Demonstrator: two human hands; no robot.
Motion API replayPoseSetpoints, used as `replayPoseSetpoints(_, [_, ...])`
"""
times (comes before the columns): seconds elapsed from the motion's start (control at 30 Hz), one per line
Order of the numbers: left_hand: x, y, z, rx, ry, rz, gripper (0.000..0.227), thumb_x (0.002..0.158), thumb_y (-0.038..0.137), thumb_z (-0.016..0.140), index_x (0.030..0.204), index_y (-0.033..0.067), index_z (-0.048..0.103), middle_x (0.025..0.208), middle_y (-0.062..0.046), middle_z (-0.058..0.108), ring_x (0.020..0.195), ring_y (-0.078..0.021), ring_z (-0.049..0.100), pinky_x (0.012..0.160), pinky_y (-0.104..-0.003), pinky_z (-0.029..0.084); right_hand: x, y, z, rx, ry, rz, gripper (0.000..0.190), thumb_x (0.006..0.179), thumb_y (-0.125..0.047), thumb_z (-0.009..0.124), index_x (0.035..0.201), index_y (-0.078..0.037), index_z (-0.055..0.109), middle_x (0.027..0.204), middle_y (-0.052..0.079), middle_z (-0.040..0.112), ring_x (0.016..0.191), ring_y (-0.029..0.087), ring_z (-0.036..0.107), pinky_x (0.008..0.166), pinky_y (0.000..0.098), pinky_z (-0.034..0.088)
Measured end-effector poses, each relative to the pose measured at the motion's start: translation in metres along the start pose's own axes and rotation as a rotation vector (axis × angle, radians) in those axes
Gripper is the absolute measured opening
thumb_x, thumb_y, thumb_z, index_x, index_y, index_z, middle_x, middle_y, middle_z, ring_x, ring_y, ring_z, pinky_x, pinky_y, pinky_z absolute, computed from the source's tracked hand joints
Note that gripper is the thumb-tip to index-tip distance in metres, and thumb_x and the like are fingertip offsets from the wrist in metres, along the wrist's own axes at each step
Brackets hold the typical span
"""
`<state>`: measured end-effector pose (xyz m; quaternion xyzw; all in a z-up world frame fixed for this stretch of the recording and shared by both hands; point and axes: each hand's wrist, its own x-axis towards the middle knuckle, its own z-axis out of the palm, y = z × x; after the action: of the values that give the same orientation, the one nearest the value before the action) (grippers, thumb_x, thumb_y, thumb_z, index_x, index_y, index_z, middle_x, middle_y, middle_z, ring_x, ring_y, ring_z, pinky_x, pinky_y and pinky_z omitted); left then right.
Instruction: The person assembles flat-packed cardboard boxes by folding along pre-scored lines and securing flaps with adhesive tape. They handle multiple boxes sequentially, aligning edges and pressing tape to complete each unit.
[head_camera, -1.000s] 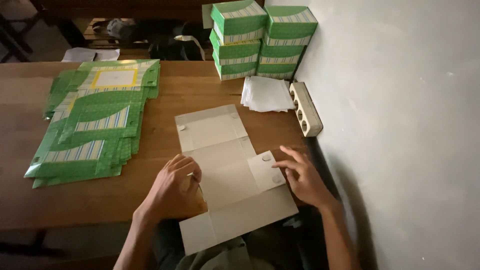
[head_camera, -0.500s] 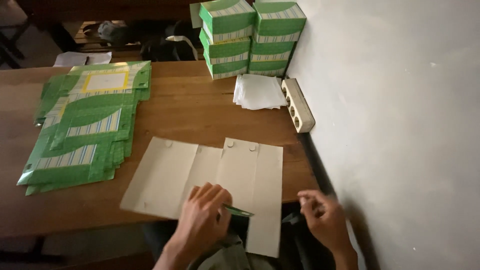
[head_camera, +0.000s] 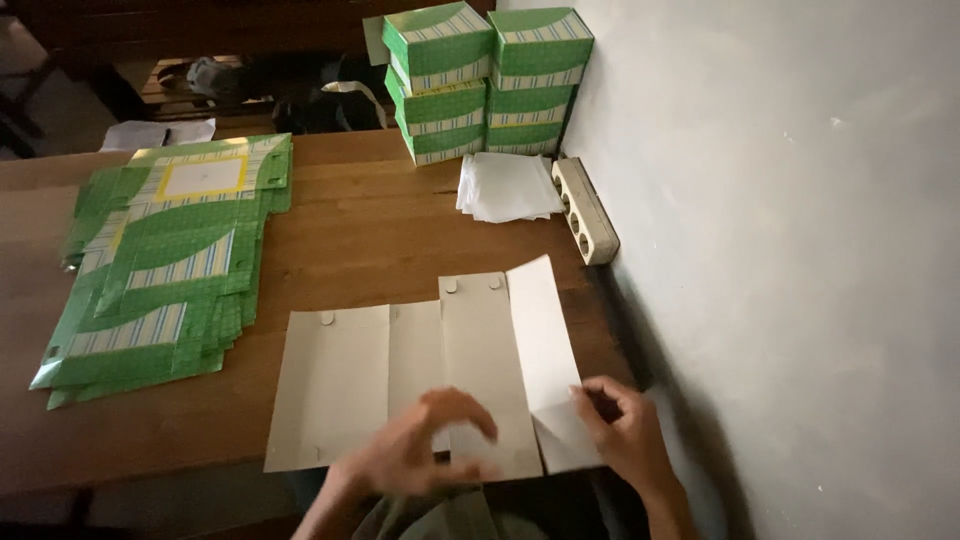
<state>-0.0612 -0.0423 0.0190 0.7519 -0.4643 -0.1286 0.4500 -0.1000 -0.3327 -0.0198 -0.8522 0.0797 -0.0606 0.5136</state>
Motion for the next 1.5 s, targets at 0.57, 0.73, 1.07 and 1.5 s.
replayPoseSetpoints(0.57, [0.023,-0.068,0.005,0.468,0.195,-0.292,0.089,0.09,0.045,0.068,0.158,0.008,0.026,0.168,-0.016,0.018,0.157,-0.0283,0.008,0.124,-0.051,-0.003,0.03,-0.072,0.027,0.019,-0.418,-0.259,0.036,0.092,-0.033,0.065,0.115,-0.009,0.078,0.121,0.004,0.074,0.115,0.015,0.069,0.1,0.0287,0.049])
replayPoseSetpoints(0.73, [0.01,-0.1,0.009,0.596,0.488,0.229,0.092,0.097,-0.018,0.043,0.165,0.0279,0.001,0.162,-0.032,0.028,0.153,-0.0483,0.028,0.125,-0.063,0.019,0.033,-0.059,0.04,-0.068,-0.659,-0.192,0.054,0.095,-0.045,0.055,0.129,-0.008,0.072,0.148,0.004,0.056,0.137,0.017,0.055,0.107,0.0351,0.051])
replayPoseSetpoints(1.07, [0.022,-0.082,0.013,0.45,0.333,-0.278,0.048,0.104,0.034,0.042,0.149,0.0155,0.049,0.166,-0.019,0.024,0.155,-0.0331,0.014,0.124,-0.051,0.004,0.027,-0.027,0.069,-0.382,-0.445,-0.566,0.056,0.1,-0.046,0.055,0.148,-0.018,0.055,0.165,0.006,0.034,0.155,0.023,0.022,0.125,0.0508,0.0])
replayPoseSetpoints(1.5, [0.024,-0.09,0.019,0.568,0.221,-0.335,0.079,0.099,0.059,0.051,0.162,0.0184,0.025,0.169,-0.019,0.007,0.156,-0.033,-0.003,0.122,-0.053,-0.004,0.042,0.016,0.063,-0.437,-0.136,-0.521,0.051,0.098,-0.046,0.058,0.142,-0.02,0.059,0.166,0.021,0.026,0.156,0.043,0.014,0.12,0.0575,0.017])
